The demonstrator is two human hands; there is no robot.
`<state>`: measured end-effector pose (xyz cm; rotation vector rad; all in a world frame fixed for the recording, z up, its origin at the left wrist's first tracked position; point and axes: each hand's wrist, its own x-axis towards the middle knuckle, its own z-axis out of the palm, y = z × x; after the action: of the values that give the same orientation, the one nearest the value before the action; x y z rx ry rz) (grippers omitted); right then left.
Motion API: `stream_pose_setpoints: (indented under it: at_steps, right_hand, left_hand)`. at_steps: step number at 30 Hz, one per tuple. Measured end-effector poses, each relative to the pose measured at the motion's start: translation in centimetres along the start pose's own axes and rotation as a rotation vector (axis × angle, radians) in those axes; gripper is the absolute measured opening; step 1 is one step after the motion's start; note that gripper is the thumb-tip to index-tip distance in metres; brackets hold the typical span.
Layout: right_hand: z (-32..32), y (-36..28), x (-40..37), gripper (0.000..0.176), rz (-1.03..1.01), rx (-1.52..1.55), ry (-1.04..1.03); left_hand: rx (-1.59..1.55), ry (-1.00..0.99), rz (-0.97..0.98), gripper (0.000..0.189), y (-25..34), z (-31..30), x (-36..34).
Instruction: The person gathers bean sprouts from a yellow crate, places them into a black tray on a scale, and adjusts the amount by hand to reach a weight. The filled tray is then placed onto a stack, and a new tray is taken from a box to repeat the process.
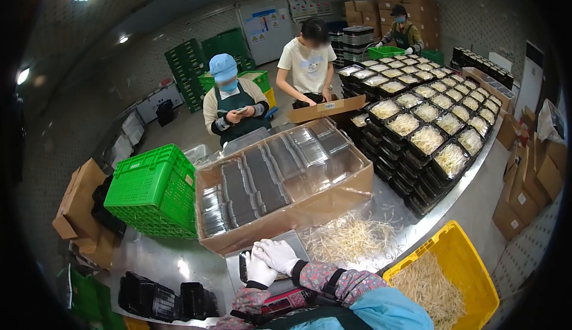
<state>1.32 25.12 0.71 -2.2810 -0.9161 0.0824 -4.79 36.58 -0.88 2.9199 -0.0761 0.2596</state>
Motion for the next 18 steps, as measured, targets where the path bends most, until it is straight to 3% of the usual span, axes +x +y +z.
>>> stream_pose_setpoints:
  at_steps: [6,9,13,18]
  right_hand:
    - [0.6,0.3,0.2,0.052,0.005,-0.047,0.022]
    - [0.7,0.3,0.4,0.051,0.031,-0.038,0.039]
    - [0.6,0.4,1.0,0.047,0.065,-0.01,0.134]
    - [1.2,0.3,0.8,0.041,0.06,0.031,0.194]
  left_hand:
    - [0.279,0.004,0.076,0.069,0.6,0.1,0.2]
    - [0.28,-0.21,0.022,0.066,1.3,-2.0,1.4]
    - [0.27,-0.307,0.01,0.06,1.3,-2.3,2.8]
    - [0.303,-0.019,0.073,0.051,-0.6,2.1,2.2]
